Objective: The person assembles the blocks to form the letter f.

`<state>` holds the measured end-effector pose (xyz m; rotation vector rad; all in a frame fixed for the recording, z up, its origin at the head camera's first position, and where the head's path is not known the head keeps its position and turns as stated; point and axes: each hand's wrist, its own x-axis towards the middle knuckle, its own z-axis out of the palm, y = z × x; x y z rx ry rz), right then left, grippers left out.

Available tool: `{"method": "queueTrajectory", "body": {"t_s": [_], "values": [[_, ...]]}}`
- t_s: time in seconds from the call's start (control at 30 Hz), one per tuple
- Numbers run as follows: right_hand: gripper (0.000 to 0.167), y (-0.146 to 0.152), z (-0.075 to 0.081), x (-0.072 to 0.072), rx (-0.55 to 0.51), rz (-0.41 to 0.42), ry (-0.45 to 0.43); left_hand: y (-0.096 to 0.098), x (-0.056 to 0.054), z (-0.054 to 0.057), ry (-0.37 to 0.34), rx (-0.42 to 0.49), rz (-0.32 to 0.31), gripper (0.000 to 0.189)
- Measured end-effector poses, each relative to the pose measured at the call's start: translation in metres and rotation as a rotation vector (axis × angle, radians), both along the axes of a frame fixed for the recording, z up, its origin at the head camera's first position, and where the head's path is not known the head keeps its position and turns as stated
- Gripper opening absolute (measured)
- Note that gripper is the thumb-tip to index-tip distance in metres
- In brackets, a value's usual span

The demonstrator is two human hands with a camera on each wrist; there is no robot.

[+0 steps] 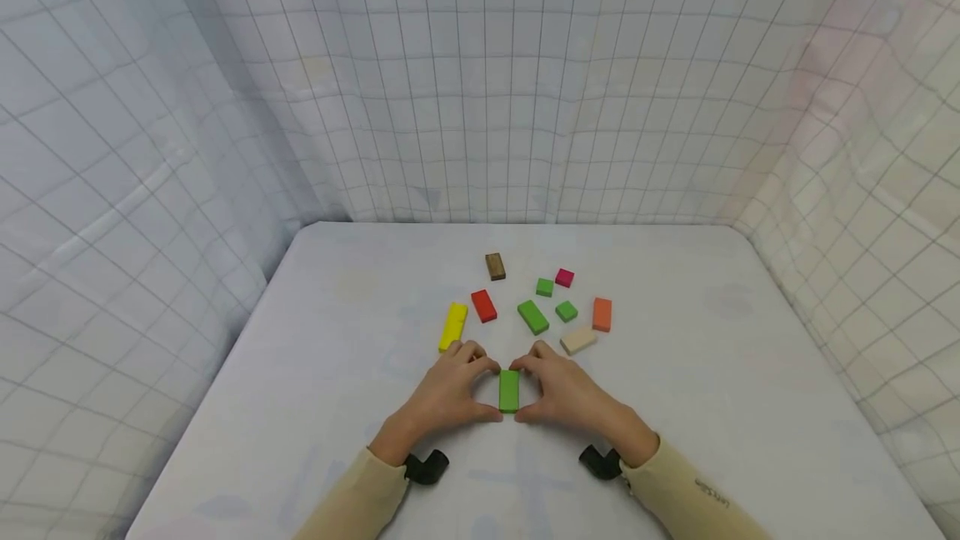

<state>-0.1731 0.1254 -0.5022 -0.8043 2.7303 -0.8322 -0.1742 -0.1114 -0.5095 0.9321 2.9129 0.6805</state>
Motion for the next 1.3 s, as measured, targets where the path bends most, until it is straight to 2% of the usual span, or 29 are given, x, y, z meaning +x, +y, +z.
{"method": "queueTrajectory", "body": {"t_s": [0.33,0.73,1.07,1.17,1.3], "values": [[0.061,0.0011,-0.0011,0.0044,0.015,0.014,0.071,-0.0002,0.0015,-0.0015,0.015,-0.003,-0.008,0.056],[0.056,0.0013,0.0008,0.0084,0.014,0.012,0.089,-0.002,0.0007,0.0,0.033,0.019,-0.044,0.056],[0.056,0.0048,-0.0016,0.0045,0.013,0.021,0.093,-0.0011,-0.0026,-0.0019,0.034,0.024,-0.036,0.057],[0.056,0.0049,-0.0014,0.0054,0.007,0.019,0.086,-0.002,-0.0024,-0.0002,0.024,0.016,-0.043,0.057],[0.057,0.005,-0.0009,0.0064,0.001,0.022,0.081,-0.0054,-0.0038,0.0045,-0.03,0.023,-0.06,0.058]]}}
